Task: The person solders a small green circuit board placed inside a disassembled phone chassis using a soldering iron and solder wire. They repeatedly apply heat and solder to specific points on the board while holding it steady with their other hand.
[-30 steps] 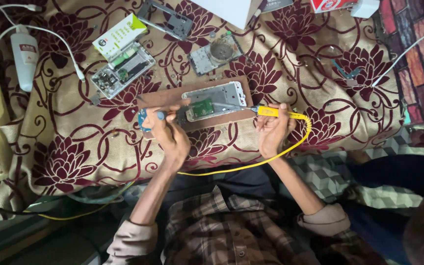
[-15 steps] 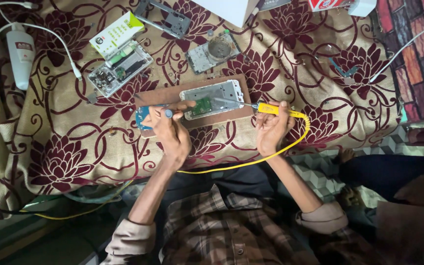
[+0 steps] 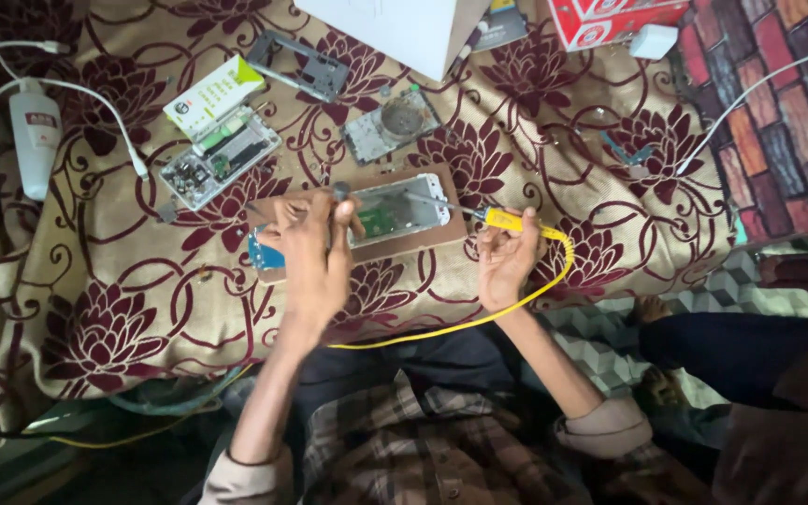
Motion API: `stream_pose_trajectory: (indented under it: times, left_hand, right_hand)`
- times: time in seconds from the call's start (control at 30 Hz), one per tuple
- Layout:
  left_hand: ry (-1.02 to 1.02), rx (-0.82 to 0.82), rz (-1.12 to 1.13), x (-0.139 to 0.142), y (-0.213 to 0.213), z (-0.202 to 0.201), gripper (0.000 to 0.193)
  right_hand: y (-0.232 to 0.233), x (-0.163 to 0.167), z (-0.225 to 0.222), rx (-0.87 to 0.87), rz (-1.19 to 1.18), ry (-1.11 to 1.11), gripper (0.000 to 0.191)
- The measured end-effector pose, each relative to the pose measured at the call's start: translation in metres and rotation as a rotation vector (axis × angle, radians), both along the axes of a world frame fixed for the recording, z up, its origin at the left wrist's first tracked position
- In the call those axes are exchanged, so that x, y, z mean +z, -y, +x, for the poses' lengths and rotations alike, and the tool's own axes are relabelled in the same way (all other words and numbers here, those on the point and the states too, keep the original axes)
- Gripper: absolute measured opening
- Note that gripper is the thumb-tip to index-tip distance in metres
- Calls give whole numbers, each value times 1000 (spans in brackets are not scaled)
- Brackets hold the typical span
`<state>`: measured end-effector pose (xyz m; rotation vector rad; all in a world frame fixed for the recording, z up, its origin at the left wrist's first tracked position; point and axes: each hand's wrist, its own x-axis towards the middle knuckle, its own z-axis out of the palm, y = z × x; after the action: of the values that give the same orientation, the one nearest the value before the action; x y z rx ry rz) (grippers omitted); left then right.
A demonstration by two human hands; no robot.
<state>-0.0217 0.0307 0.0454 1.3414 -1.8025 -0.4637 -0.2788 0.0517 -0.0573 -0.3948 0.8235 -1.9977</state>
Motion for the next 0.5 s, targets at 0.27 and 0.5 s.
stream_pose_trajectory:
  times: [0.27,0.5]
  left_hand:
    - [95,-187,9,37,9,6,10]
    - [331,-199,21,39,18,0,18]
  right_hand:
    - [-3,0,-1,-11,16,45,28]
    - [-1,-6,-4,-18,37,54,32]
